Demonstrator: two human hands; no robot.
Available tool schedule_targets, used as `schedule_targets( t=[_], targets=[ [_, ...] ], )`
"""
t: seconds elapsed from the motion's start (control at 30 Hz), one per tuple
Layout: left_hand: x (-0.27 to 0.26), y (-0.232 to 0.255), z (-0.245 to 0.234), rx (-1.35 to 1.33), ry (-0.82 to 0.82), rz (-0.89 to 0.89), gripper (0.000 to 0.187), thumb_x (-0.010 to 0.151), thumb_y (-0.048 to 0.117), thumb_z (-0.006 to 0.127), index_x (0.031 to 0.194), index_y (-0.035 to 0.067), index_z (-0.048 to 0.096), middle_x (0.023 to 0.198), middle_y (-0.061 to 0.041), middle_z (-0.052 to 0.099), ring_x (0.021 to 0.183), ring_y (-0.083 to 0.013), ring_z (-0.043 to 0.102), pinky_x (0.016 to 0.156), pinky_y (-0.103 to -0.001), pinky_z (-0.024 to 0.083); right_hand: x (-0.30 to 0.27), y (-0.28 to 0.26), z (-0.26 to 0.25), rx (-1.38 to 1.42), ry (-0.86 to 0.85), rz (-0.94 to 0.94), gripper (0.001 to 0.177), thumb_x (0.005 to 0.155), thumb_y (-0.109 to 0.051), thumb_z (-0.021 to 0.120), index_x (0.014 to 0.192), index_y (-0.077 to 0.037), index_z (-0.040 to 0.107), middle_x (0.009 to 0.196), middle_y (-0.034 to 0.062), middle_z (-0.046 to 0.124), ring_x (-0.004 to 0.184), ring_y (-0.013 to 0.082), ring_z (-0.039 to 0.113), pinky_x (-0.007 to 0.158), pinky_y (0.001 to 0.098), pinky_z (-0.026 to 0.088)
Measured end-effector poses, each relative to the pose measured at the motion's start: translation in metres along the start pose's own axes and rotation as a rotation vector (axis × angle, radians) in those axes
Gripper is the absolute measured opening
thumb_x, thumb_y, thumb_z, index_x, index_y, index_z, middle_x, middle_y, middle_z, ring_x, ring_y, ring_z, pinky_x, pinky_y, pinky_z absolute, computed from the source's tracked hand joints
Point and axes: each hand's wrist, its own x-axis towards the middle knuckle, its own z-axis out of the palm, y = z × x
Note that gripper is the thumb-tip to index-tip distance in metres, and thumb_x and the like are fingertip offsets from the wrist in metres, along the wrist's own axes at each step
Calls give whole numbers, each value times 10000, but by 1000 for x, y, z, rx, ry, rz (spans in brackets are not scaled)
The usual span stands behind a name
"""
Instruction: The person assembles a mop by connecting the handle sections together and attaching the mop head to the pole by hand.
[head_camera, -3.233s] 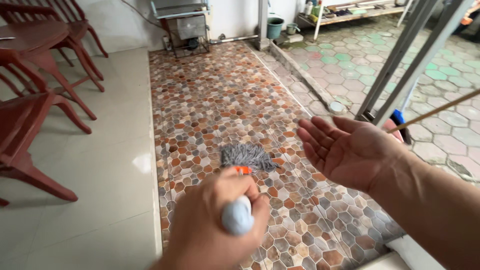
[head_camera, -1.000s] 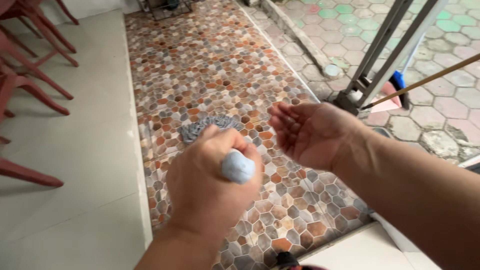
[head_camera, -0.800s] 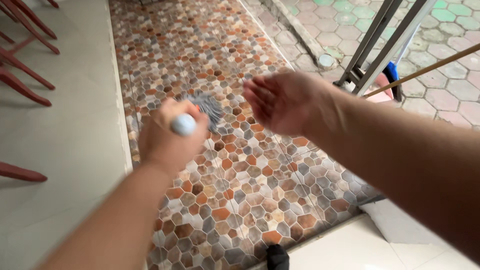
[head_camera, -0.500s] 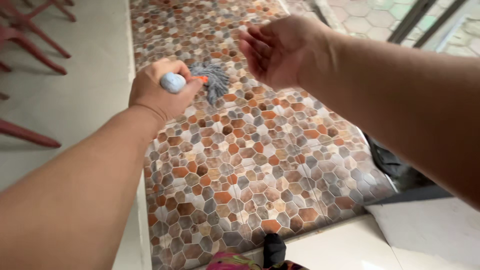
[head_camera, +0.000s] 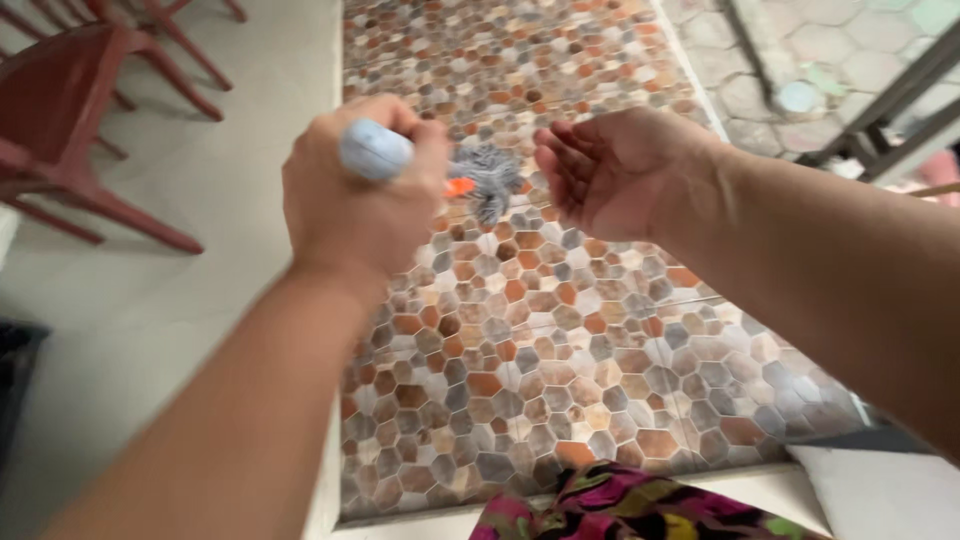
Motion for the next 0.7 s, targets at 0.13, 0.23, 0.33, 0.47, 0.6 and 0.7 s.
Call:
schedule_targets(
  t=[0.13, 0.23, 0.33, 0.47, 0.6, 0.7],
  targets=[
    [44, -79, 28, 63, -131, 198, 185, 771, 300, 689, 781, 124, 634, 735, -55, 627, 669, -201, 609, 595, -325, 464, -11, -5, -11, 31, -86, -28, 224, 931, -182, 407, 867, -57, 581, 711, 23, 639, 607, 101, 599, 595, 224, 481],
    [44, -115, 40, 65, -316, 179, 221, 749, 332, 695, 766, 127, 613, 775, -43, 606, 668, -200, 608, 602, -338, 475, -25, 4, -30, -9, -2, -84, 232, 911, -185, 414, 872, -54, 601, 720, 40, 635, 617, 110, 590, 596, 228, 471],
    [29, -117, 44, 117, -280, 208, 228, 762, 343, 710, 739, 136, 619, 816, -48, 601, 687, -210, 599, 610, -357, 474, -40, 19, -46, 76, 165, -52, 192, 908, -135, 462, 894, -26, 619, 752, 52, 648, 647, 108, 601, 617, 227, 499],
    [-26, -94, 23, 140, -152, 196, 244, 722, 353, 728, 669, 133, 638, 774, -67, 614, 661, -230, 596, 590, -364, 467, -49, 32, -47, 40, 155, -54, 185, 915, -158, 437, 888, -68, 597, 743, 10, 639, 650, 87, 595, 602, 217, 466],
    [-82, -51, -29, 12, -61, 162, 232, 726, 320, 681, 648, 110, 617, 729, -45, 629, 626, -221, 603, 577, -335, 469, -59, 50, -25, 23, 16, -67, 184, 921, -164, 450, 875, -54, 590, 720, 19, 630, 631, 90, 595, 581, 205, 486],
    [-113, -15, -76, 14, -47, 183, 209, 736, 285, 664, 648, 101, 613, 702, -56, 621, 621, -231, 598, 584, -341, 468, -76, 74, -12, 10, -53, -55, 205, 922, -176, 439, 855, -63, 596, 704, 9, 628, 609, 84, 594, 557, 202, 484]
  ],
)
